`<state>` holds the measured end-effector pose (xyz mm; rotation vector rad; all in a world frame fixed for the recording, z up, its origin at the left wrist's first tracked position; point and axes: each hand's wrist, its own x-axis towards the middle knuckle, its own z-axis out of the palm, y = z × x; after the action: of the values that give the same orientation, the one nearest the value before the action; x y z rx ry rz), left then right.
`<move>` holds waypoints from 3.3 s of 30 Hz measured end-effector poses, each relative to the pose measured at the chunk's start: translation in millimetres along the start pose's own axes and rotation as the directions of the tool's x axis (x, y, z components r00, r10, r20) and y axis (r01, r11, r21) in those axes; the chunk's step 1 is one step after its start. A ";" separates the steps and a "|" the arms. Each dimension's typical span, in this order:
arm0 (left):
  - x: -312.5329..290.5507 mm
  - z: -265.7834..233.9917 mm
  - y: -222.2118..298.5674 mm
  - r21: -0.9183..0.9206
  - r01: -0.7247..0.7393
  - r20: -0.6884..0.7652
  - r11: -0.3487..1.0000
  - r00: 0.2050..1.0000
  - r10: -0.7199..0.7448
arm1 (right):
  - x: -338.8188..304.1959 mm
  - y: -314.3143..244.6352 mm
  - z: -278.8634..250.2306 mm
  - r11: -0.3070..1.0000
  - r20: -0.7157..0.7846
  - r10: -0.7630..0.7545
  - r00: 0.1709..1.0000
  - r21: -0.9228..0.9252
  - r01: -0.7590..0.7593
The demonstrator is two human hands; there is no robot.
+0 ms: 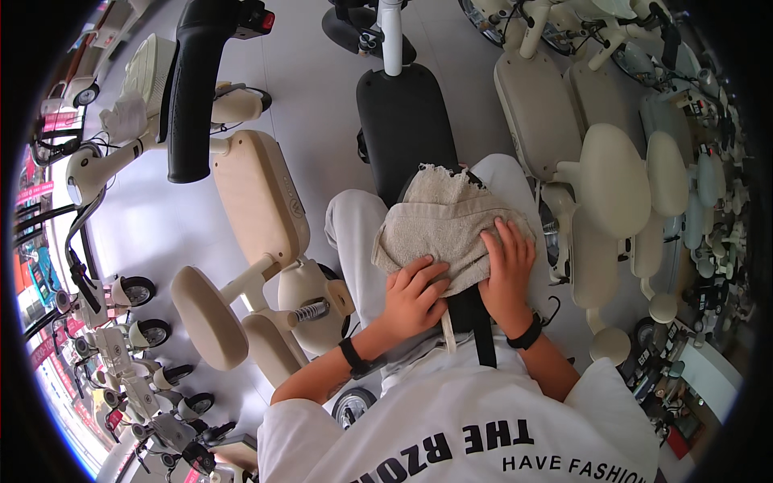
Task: Cleaning various parts of an electric scooter with a cloth, including handlebars and body panels.
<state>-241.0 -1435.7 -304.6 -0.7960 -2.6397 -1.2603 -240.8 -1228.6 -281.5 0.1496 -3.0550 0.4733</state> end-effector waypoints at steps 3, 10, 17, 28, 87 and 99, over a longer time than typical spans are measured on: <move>6.0 -5.8 -0.2 -0.005 -0.020 0.070 1.000 0.997 0.020 | 0.9 -8.3 -3.2 0.999 0.014 0.048 0.999 -0.008 -0.047; 11.8 6.4 -9.4 0.004 -0.095 0.019 0.995 0.995 0.095 | 3.6 11.1 9.3 0.996 -0.169 0.041 0.985 0.090 -0.026; 3.3 1.0 -2.9 -0.247 0.186 -0.059 0.951 0.977 -0.206 | -2.4 27.3 -4.4 0.966 -0.186 -0.091 0.978 0.220 0.132; -33.5 -14.6 79.8 0.108 -0.074 0.202 0.991 0.978 0.051 | -61.3 17.9 -12.4 0.895 -0.203 -0.074 0.976 0.419 0.155; 23.5 15.8 36.6 0.091 0.154 0.016 0.984 0.988 -0.156 | -11.7 23.0 -11.7 0.812 0.052 -0.349 0.936 0.516 0.274; 20.8 13.9 14.0 -0.099 0.077 -0.129 0.992 0.988 -0.090 | -3.9 10.8 -1.3 0.848 0.022 -0.346 0.938 0.434 0.303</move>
<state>-250.1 -1409.5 -297.4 -0.5956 -2.5483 -1.4146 -237.9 -1217.6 -283.7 0.7148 -2.8701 1.1237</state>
